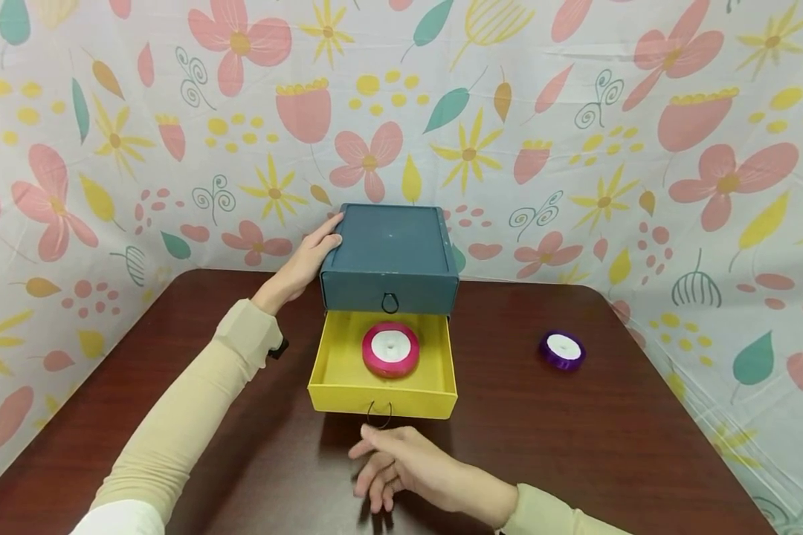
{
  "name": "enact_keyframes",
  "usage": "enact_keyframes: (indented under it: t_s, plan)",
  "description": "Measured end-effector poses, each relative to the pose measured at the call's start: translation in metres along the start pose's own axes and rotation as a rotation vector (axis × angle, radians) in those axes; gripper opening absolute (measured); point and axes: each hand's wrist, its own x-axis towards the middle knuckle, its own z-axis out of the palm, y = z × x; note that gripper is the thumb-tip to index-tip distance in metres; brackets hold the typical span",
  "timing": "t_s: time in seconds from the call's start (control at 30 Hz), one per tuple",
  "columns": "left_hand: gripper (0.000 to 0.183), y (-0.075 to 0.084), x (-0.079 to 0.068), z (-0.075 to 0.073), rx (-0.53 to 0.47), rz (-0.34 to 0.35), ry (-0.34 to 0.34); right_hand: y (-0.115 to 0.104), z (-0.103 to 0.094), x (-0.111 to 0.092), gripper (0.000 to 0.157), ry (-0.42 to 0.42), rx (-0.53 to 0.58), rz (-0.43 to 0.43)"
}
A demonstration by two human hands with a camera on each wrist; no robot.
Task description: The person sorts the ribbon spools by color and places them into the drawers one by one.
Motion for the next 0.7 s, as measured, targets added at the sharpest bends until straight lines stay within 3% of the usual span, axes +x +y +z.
enact_keyframes:
  t_s: [0.1,0.23,0.43,0.7]
  plan:
    - [0.057,0.0,0.0,0.0,0.0,-0.001,0.003,-0.006,0.0,0.004,0.056,0.069,0.127,0.023]
    - [0.058,-0.001,0.001,0.001,0.003,0.003,0.009,-0.012,0.004,0.006,0.043,0.17,0.211,0.006]
    - [0.058,-0.001,0.0,0.002,0.002,0.008,0.013,-0.015,0.01,0.005,0.03,0.254,0.23,-0.086]
    - [0.059,0.0,-0.001,0.001,0.013,0.01,0.014,-0.019,0.012,0.006,0.029,0.289,0.217,-0.079]
